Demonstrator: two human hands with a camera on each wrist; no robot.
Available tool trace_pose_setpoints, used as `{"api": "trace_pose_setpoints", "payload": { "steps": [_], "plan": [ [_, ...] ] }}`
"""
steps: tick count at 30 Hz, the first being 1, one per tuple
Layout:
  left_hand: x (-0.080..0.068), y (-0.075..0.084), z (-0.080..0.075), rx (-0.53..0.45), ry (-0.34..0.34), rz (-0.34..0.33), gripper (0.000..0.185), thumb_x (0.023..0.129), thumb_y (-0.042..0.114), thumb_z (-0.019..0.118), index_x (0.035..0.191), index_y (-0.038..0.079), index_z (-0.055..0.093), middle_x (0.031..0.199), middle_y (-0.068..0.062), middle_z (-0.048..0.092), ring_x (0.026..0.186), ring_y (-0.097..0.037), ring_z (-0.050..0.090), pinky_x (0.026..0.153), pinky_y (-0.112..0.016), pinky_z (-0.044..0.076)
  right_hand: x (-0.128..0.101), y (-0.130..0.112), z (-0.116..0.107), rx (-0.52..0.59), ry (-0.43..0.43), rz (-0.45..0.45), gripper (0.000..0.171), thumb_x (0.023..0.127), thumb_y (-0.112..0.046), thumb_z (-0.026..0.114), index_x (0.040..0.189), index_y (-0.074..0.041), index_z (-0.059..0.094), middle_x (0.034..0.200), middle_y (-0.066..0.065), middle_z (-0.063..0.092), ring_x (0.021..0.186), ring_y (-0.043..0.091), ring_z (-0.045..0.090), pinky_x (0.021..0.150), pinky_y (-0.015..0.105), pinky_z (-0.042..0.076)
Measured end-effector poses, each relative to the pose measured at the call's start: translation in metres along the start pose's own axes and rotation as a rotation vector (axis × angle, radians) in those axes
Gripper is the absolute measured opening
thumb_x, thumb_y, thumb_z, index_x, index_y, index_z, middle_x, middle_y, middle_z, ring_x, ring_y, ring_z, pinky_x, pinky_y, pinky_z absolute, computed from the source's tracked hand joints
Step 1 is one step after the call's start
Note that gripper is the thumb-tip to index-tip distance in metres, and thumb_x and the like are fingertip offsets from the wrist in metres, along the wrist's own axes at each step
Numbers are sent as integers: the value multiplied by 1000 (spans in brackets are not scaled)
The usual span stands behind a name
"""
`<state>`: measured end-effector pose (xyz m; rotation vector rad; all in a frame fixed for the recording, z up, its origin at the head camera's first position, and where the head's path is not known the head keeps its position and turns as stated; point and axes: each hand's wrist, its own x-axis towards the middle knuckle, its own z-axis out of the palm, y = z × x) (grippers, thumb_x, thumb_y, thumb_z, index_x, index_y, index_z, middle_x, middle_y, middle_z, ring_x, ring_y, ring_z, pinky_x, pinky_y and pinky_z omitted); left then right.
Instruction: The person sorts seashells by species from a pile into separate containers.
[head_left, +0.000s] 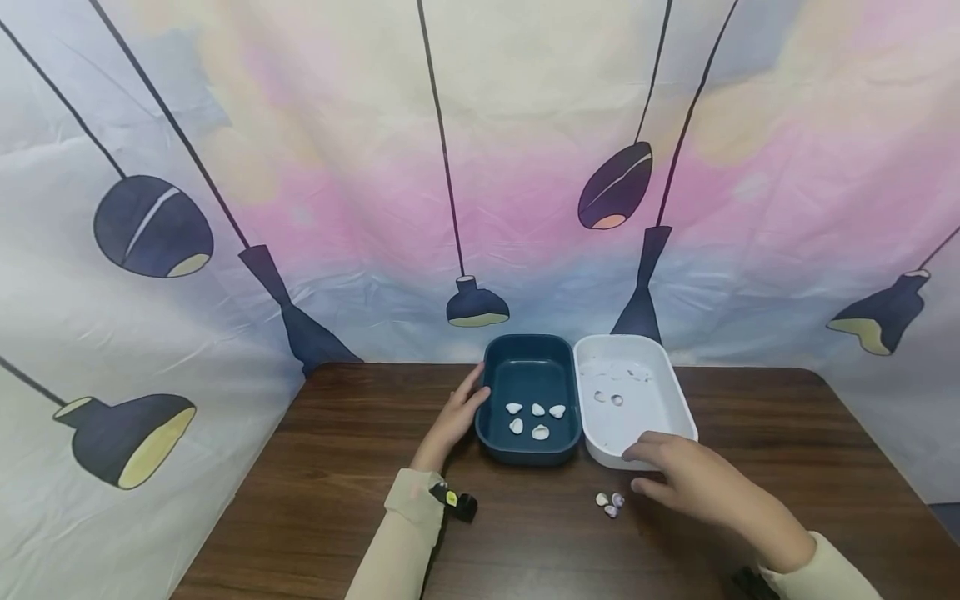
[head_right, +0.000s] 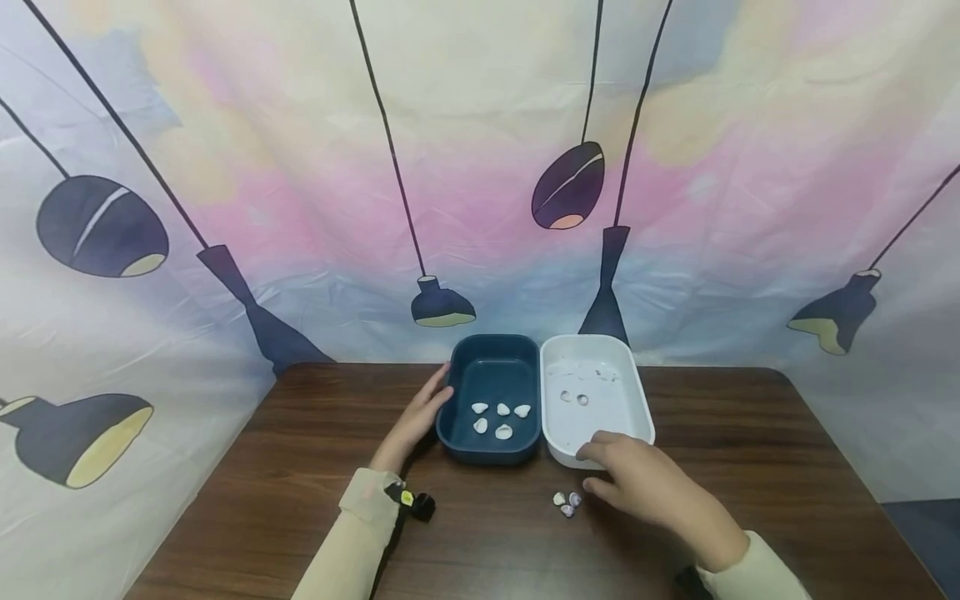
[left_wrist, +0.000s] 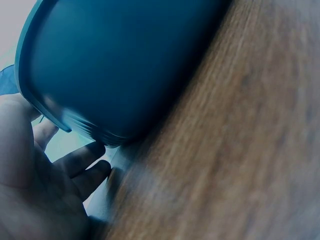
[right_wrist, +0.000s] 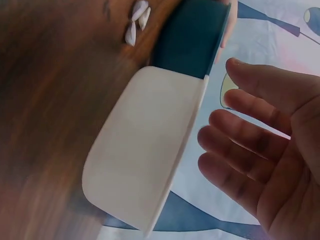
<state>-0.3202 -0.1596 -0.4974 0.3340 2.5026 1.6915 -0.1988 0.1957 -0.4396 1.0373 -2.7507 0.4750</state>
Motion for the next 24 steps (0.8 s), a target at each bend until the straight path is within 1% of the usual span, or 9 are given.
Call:
{"api": "trace_pose_setpoints", "payload": {
  "steps": [5,7,13,19,22,24],
  "plan": [
    [12,-26,4,-11,16,-2,56,106,34,46,157,23,28,162,-8,25,146,-36,26,117,-60,-7,0,-1,9,45,-44,-28,19,81,-17,79,99,-14,72,90,-9,67,82,7,62,72,32,54],
    [13,-31,4,-12,24,3,56,105,38,46,157,26,29,161,-6,27,146,-34,27,117,-60,-6,0,-1,15,52,-70,-33,16,81,-16,78,96,-15,72,87,-11,65,80,5,60,71,31,53],
    [13,-34,5,-16,33,20,56,103,45,47,155,32,31,161,-2,29,146,-31,29,118,-58,-7,1,-1,30,77,-159,-35,11,81,-15,76,89,-19,70,82,-16,62,76,0,56,68,30,52],
    [13,-33,5,-11,31,16,57,102,48,47,155,34,31,161,0,29,146,-29,30,119,-56,-6,1,3,41,91,-183,1,13,81,-14,77,93,-16,72,85,-16,65,78,-1,57,69,31,53],
    [13,-32,4,-4,31,17,56,103,47,46,155,34,31,161,-1,29,146,-30,30,119,-56,-6,2,4,45,94,-196,14,13,81,-15,77,94,-16,73,85,-17,65,76,-2,56,68,30,53],
    [13,-32,4,-2,32,19,55,103,46,47,155,34,32,161,-1,29,146,-30,29,119,-57,-6,3,5,48,98,-196,8,12,81,-16,78,92,-16,73,83,-17,63,74,-3,54,66,29,52]
  ]
}}
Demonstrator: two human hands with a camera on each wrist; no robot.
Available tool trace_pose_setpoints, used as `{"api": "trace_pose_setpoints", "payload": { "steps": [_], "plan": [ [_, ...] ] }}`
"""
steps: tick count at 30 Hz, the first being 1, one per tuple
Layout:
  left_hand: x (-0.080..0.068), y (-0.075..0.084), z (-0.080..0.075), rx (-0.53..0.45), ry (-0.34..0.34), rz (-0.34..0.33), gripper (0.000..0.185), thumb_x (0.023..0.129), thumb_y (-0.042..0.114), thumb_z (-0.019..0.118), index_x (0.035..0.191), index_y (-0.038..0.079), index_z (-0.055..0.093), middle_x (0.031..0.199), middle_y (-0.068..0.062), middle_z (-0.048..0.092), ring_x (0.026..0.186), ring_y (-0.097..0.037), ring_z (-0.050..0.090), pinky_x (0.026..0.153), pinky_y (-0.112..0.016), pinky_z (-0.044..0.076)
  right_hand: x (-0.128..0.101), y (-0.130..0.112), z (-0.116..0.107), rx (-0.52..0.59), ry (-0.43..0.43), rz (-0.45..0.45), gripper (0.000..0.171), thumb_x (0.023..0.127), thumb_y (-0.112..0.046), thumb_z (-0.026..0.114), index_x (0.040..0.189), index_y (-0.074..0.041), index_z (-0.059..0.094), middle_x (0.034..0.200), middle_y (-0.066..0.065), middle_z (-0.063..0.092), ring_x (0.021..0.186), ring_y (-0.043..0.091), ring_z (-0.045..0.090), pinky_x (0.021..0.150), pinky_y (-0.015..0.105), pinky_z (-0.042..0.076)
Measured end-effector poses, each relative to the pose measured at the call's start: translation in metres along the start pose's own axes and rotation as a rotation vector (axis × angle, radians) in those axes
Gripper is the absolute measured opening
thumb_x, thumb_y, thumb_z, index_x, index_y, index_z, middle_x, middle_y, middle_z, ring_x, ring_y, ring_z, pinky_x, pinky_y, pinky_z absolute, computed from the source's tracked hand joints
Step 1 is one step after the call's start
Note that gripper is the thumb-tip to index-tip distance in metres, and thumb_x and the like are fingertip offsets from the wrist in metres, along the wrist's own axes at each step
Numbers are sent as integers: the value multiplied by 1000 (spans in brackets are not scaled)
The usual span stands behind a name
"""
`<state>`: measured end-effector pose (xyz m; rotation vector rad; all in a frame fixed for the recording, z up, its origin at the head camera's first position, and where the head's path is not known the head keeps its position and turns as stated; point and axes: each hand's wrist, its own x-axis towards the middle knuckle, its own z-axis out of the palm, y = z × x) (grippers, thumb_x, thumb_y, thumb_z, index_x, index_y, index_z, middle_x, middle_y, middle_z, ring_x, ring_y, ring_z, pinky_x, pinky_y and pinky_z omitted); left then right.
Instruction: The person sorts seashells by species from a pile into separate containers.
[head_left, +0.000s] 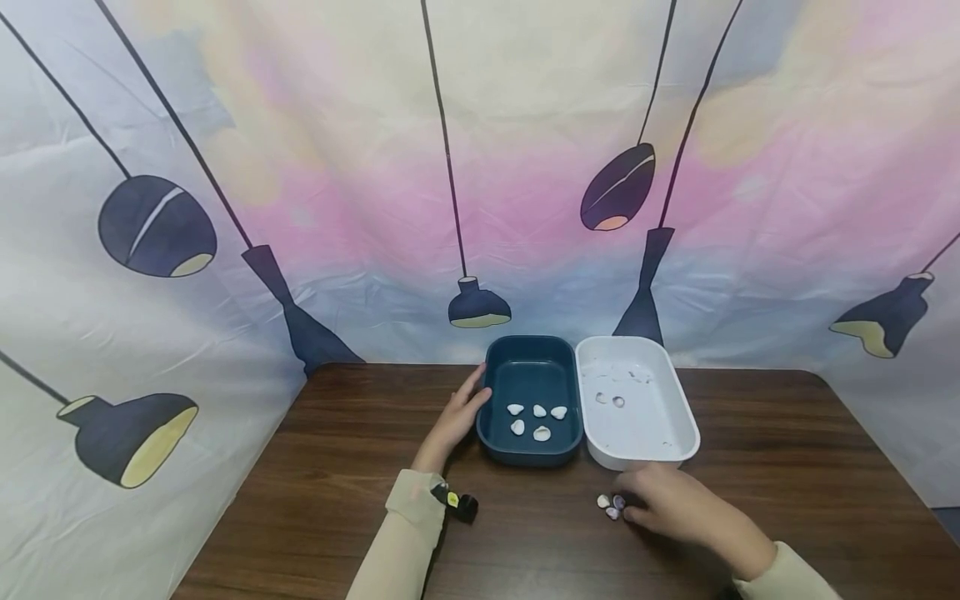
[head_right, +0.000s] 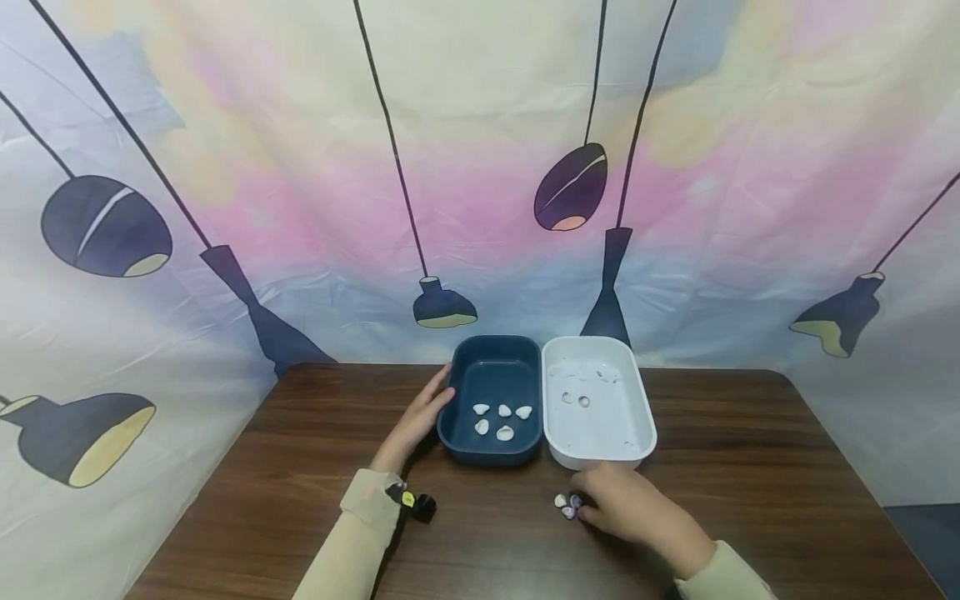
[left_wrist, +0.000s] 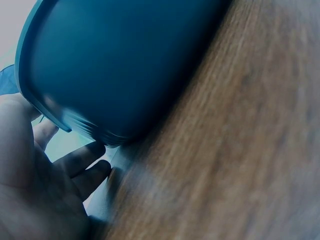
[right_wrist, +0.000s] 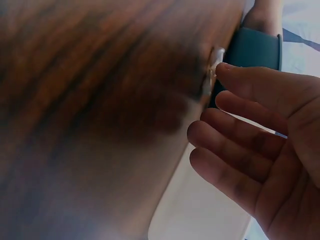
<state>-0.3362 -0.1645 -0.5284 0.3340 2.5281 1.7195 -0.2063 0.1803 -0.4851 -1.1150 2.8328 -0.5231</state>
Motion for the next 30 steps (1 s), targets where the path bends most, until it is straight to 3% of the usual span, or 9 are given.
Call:
{"api": "trace_pose_setpoints", "payload": {
  "steps": [10,13,17,21,30],
  "plan": [
    [0,-1,0,-5,7,7,56,102,46,47,155,33,32,161,-1,29,146,-30,30,119,-56,-6,6,-1,8,-54,79,-89,12,76,-11,78,81,-19,71,75,-15,56,67,-3,47,58,23,46],
    [-8,16,-3,-3,-16,3,56,104,40,46,156,26,30,161,-6,28,146,-33,29,118,-58,-5,7,0,9,-64,81,-92,13,75,-9,78,78,-19,70,73,-15,54,66,-3,45,57,22,44],
    [-8,21,-4,6,-41,-12,56,106,30,45,157,18,27,162,-11,24,146,-37,26,117,-61,-6,8,-1,10,-75,87,-93,15,73,-6,76,75,-19,68,71,-15,50,63,-2,43,54,21,42],
    [1,2,-1,-3,-20,2,57,106,36,45,158,23,27,162,-9,24,146,-36,26,117,-60,-8,7,-2,10,-79,102,-93,17,71,-1,72,75,-17,68,70,-13,50,62,-2,42,53,21,41],
    [0,-1,1,-5,6,1,56,102,47,47,155,34,32,161,-1,28,147,-30,28,118,-57,-6,4,-6,7,-61,95,-84,20,69,2,68,80,-15,68,75,-11,49,65,-1,42,55,21,42]
  ]
}}
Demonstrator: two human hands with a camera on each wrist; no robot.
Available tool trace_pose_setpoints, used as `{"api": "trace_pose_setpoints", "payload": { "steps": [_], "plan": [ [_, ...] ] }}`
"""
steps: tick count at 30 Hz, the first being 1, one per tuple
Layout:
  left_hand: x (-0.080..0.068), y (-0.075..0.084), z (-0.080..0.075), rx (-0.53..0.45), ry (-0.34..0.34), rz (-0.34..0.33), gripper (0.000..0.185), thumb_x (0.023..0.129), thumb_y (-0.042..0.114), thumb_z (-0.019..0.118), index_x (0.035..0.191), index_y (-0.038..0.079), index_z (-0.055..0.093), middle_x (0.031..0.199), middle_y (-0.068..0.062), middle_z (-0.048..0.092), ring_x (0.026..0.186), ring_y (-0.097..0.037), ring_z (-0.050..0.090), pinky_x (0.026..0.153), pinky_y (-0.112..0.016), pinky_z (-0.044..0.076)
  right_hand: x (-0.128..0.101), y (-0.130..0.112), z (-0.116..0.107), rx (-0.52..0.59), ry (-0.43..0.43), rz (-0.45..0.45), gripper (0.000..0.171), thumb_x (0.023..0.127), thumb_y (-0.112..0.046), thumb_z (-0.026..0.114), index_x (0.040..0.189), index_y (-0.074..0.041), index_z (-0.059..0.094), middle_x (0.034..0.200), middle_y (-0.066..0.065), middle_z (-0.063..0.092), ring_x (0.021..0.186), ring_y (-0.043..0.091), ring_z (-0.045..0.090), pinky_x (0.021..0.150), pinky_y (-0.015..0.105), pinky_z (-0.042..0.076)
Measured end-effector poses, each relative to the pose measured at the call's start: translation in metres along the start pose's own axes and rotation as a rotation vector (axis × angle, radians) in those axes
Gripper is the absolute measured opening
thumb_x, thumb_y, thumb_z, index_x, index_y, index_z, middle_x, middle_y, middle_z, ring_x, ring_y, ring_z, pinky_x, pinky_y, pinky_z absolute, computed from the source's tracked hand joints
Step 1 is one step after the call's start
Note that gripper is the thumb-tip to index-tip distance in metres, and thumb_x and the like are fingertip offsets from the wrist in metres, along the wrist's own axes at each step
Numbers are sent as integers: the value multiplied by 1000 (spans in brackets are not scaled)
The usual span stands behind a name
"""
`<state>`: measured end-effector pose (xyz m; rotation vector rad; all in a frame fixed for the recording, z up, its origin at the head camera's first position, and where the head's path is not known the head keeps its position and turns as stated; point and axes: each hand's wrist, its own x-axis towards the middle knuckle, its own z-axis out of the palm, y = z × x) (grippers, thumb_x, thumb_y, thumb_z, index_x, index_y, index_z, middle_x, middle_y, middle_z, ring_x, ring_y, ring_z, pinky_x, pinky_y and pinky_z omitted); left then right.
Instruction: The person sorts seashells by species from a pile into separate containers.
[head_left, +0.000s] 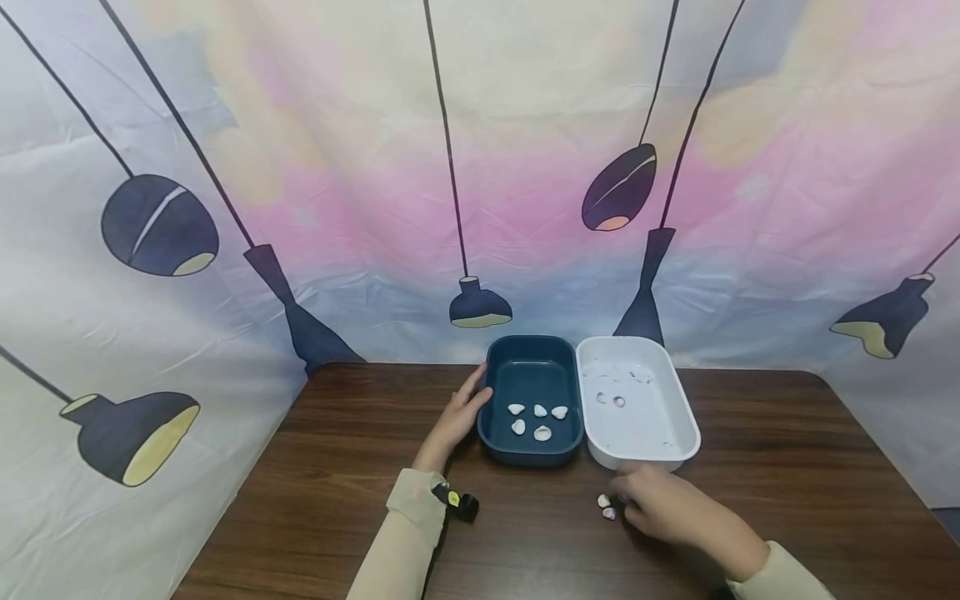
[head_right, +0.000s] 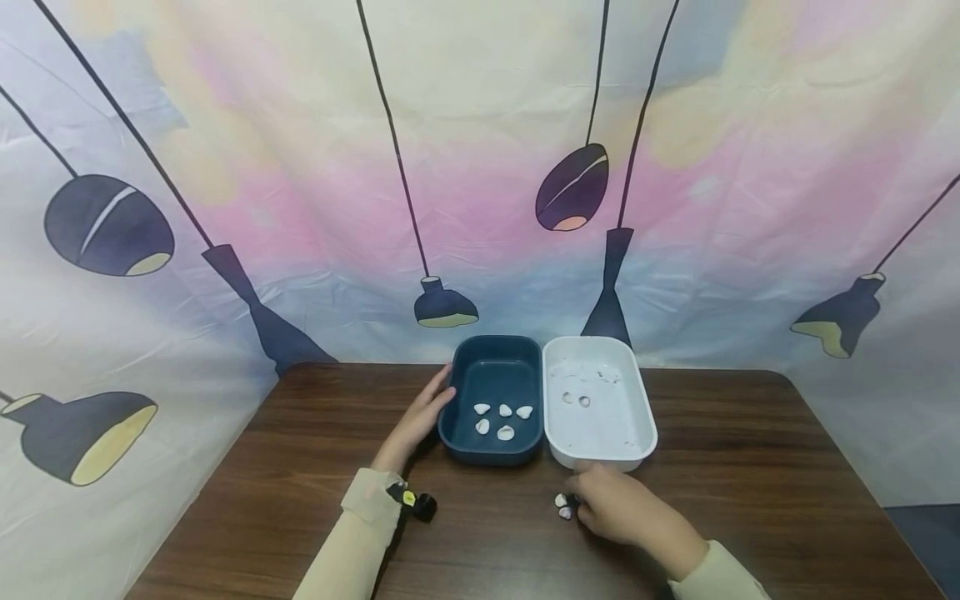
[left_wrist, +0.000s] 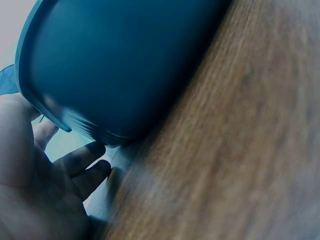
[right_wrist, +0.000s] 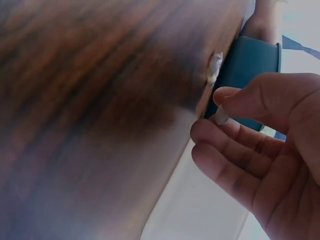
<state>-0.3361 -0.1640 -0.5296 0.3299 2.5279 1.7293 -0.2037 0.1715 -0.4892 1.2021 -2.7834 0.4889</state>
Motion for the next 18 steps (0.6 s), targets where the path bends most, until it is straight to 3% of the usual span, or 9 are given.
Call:
{"api": "trace_pose_setpoints", "payload": {
  "steps": [7,18],
  "plan": [
    [0,0,0,1,-3,4,55,104,43,46,155,31,31,161,-2,28,146,-31,29,118,-56,-7,-1,-4,-5,48,-56,37,18,73,2,69,79,-16,69,75,-13,49,66,-1,42,56,20,43],
    [0,4,-1,-10,-12,7,57,105,37,45,158,23,26,162,-8,24,147,-36,25,116,-61,-9,0,-8,-21,101,-62,6,23,72,4,66,81,-17,71,79,-12,56,71,-2,48,62,22,49]
  ]
}}
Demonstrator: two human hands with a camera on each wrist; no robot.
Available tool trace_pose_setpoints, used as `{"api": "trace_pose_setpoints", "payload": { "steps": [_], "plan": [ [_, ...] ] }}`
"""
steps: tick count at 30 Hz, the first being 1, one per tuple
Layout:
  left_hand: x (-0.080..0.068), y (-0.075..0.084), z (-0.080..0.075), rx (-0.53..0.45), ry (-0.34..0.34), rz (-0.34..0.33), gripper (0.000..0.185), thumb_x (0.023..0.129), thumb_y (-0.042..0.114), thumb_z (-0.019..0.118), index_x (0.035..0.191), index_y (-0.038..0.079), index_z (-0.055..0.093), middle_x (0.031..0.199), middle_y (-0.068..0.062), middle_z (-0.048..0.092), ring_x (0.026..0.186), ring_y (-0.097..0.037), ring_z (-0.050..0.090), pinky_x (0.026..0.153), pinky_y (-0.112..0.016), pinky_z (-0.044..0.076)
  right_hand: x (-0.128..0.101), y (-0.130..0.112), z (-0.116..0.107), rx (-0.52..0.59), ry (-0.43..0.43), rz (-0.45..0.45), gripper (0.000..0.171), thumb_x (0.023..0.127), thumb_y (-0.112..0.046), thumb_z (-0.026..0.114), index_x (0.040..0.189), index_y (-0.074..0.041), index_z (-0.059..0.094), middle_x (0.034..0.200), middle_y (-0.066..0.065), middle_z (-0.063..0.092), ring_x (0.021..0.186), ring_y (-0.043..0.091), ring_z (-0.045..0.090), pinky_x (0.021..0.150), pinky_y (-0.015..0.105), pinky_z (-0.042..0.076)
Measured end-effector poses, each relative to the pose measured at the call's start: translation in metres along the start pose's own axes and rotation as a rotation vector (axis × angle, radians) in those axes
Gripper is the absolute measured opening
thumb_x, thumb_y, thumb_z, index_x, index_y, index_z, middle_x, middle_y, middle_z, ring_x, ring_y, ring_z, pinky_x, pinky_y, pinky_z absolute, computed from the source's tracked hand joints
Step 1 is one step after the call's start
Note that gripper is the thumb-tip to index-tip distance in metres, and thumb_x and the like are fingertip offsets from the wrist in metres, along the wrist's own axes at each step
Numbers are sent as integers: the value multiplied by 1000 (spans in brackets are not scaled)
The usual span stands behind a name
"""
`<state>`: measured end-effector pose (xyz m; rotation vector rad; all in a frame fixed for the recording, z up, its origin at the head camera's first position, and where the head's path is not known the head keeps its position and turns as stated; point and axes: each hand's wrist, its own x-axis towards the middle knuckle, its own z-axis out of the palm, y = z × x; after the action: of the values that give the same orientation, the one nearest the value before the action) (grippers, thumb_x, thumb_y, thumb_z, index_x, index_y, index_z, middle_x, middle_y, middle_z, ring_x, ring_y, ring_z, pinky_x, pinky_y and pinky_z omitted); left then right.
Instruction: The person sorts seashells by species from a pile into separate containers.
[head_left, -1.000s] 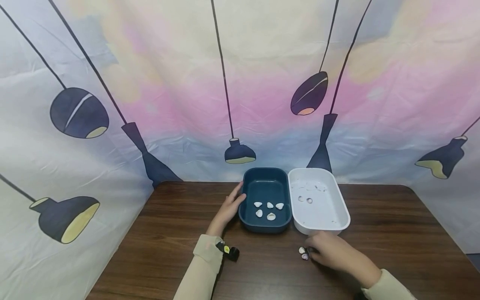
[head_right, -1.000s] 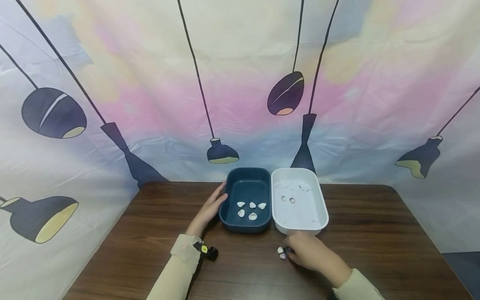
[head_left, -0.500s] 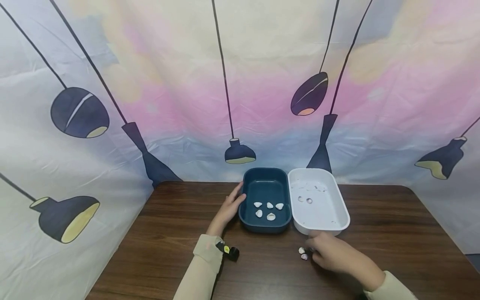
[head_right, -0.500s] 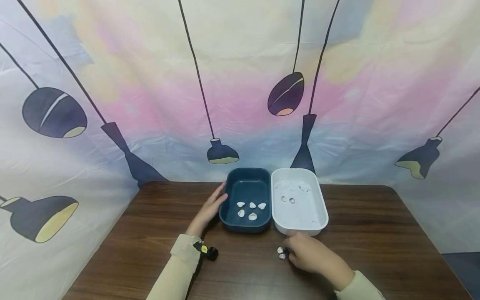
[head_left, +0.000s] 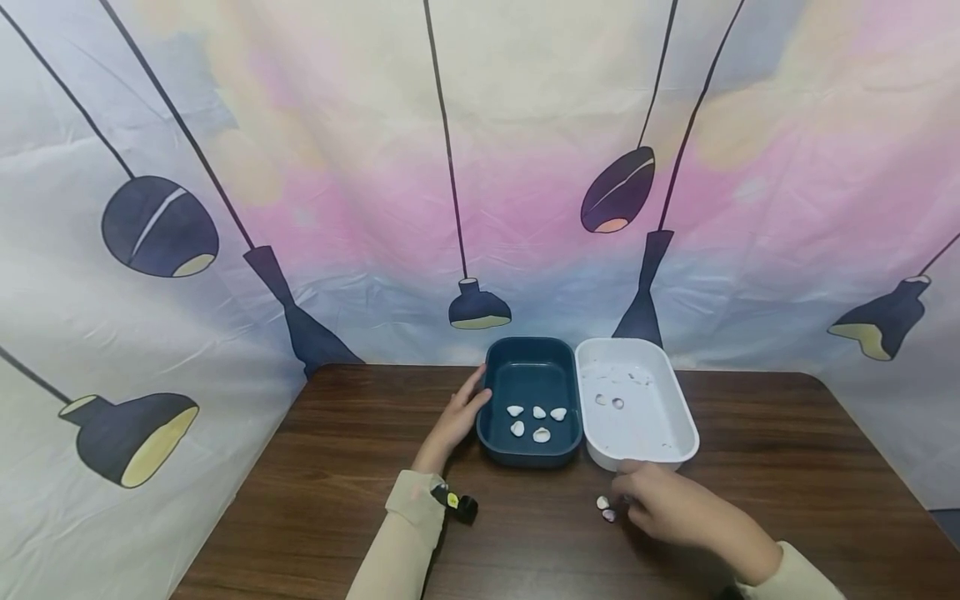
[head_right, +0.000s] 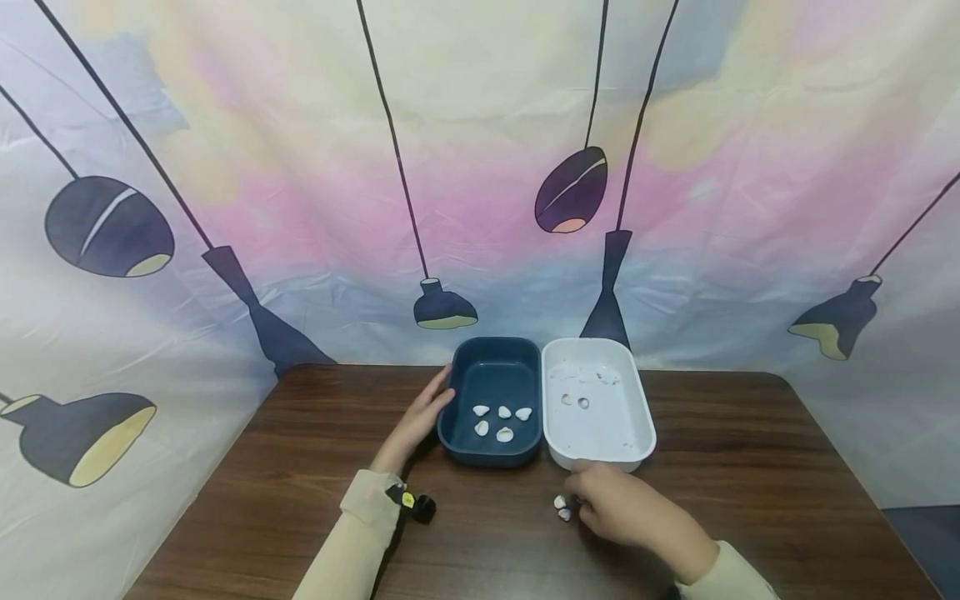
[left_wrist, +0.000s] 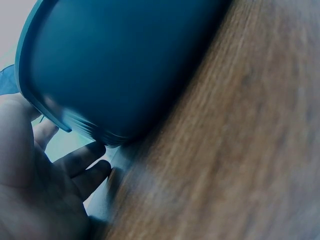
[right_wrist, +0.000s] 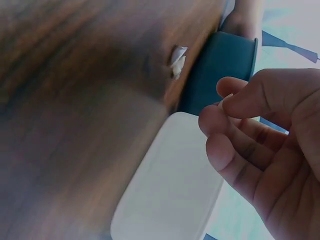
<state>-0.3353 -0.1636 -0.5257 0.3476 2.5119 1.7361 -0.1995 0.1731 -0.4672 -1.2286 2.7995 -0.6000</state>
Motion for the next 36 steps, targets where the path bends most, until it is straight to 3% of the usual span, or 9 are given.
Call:
{"api": "trace_pose_setpoints", "payload": {
  "steps": [14,25,27,31,36],
  "plan": [
    [-2,-1,0,10,2,7,56,104,44,46,156,30,30,161,-2,27,147,-31,28,118,-57,-7,3,1,-15,16,25,-61,28,70,6,64,84,-16,75,80,-12,60,72,4,56,66,25,51],
    [-2,-2,0,3,3,11,56,105,38,46,156,26,30,162,-5,27,146,-33,27,118,-58,-8,6,0,-25,-22,59,-92,24,73,6,65,82,-14,73,79,-10,60,73,0,53,65,24,52],
    [-7,9,-2,10,-10,15,56,106,33,46,157,20,29,162,-9,26,146,-36,27,117,-61,-7,7,0,-27,-32,65,-94,22,74,5,65,82,-14,73,78,-11,59,72,-1,53,65,23,51],
    [-7,10,-2,6,-14,12,55,106,32,45,157,20,28,162,-9,25,146,-36,27,116,-62,-7,9,2,-31,-49,78,-93,21,76,6,66,81,-13,72,77,-10,60,71,-1,52,63,22,50],
    [0,-1,0,5,8,9,55,104,40,46,156,28,31,161,-3,28,146,-32,28,118,-59,-7,11,3,-38,-76,112,-107,23,75,6,67,82,-15,72,78,-8,62,72,-1,52,63,23,50]
  ]
}}
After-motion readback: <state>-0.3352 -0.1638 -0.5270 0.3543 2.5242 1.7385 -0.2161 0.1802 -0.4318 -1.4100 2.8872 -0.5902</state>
